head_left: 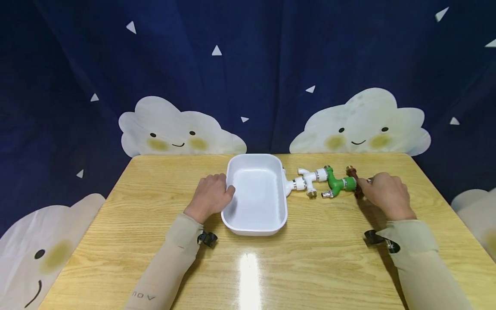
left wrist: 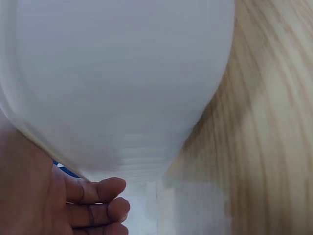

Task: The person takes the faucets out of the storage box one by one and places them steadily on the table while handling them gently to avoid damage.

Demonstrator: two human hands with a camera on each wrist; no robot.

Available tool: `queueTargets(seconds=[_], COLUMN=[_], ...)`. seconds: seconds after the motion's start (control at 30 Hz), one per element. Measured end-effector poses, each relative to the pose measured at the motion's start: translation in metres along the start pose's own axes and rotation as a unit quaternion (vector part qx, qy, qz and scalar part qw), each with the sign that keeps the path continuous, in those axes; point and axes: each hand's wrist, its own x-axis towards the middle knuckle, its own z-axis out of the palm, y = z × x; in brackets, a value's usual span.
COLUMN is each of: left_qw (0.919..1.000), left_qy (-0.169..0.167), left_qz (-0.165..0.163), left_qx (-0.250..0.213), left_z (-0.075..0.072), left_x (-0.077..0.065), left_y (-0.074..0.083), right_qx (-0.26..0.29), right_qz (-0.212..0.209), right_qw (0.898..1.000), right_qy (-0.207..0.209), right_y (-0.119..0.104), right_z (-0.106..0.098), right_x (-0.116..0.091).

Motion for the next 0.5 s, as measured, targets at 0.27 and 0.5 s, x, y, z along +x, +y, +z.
queueTargets(seconds=[0.27, 0.5], left_qw=[0.9999, 0.9991], left_qy=[0.004, 0.015], left_qz=[0.005, -0.003], left_qx=[-0.01, -0.04], left_z=[0.001, -0.009], left_x=[-0.002, -0.004], left_y=[-0.001, -0.004], right_qx=[0.0, 0.011], right_qz=[-0.01, -0.026], right_qw=[1.0, 0.999], right_qy=[0.01, 0.037], right_y=[-0.007, -0.015], right_z=[-0.003, -0.006], right_x=[-0.007, -0.011])
